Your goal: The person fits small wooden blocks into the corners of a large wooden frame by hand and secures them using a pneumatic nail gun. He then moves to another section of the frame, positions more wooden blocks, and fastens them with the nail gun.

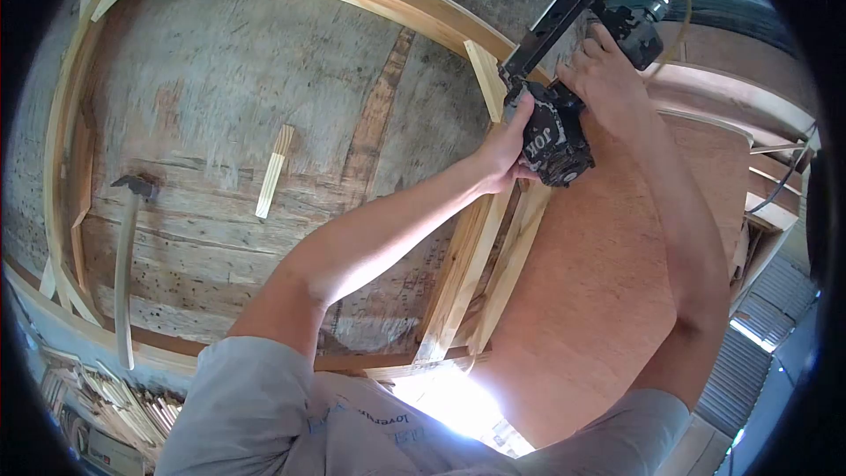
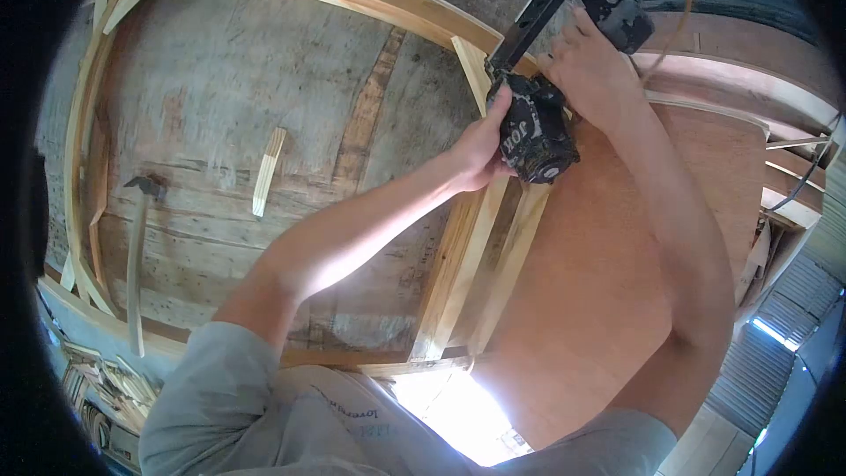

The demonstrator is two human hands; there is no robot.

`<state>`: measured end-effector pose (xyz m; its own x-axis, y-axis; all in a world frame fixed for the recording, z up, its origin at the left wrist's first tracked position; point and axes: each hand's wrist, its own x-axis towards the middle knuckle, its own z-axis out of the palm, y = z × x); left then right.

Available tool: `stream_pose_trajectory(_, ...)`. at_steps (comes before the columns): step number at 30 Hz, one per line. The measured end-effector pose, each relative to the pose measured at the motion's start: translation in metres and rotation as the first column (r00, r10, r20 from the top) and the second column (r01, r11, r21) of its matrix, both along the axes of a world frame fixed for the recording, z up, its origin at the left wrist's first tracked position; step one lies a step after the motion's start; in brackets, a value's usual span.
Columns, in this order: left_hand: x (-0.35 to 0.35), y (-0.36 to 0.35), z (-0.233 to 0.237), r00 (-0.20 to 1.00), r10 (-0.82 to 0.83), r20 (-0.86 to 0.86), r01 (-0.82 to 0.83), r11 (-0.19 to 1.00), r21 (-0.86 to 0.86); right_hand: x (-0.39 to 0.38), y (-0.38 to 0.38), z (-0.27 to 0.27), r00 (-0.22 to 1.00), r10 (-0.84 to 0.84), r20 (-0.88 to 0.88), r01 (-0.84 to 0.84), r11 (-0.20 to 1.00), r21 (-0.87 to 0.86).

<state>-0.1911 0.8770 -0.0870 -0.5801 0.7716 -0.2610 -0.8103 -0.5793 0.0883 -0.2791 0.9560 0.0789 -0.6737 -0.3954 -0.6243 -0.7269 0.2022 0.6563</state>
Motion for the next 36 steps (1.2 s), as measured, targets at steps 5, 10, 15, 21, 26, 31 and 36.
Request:
stream_pose_trajectory(5,-0.003,-0.009,-0.002,0.999,-0.031,-0.012,0.03,0.997,-0.065,0.003,0.01,-0.008,0.999,-0.012,-0.03,0.009,0.996,-0.093)
stream_pose_trajectory(10,-0.008,-0.016,-0.004,0.998,-0.062,-0.02,0.06,0.992,-0.111,0.006,0.007,-0.012,0.999,0.015,-0.052,-0.02,0.995,-0.098)
stream_pose_trajectory(15,-0.005,-0.016,-0.003,0.994,-0.104,-0.02,0.1,0.986,-0.133,0.009,0.007,-0.007,0.994,-0.107,0.002,0.107,0.994,0.027)
stream_pose_trajectory(21,-0.008,-0.026,0.005,0.998,0.036,-0.058,-0.048,0.974,-0.22,0.014,-0.001,-0.002,0.99,-0.13,-0.059,0.125,0.988,-0.089)
stream_pose_trajectory(26,-0.017,-0.038,0.0,0.997,0.022,-0.069,-0.036,0.98,-0.195,0.004,-0.012,-0.01,0.993,-0.114,-0.043,0.113,0.993,-0.038)
stream_pose_trajectory(31,-0.021,-0.037,-0.004,0.996,-0.037,-0.075,0.022,0.983,-0.183,0.001,-0.01,-0.007,0.987,-0.162,-0.001,0.161,0.984,-0.069)
stream_pose_trajectory(36,-0.016,-0.038,0.002,0.993,-0.023,-0.117,-0.004,0.974,-0.225,0.008,-0.002,-0.002,0.988,-0.154,0.004,0.152,0.975,-0.165)
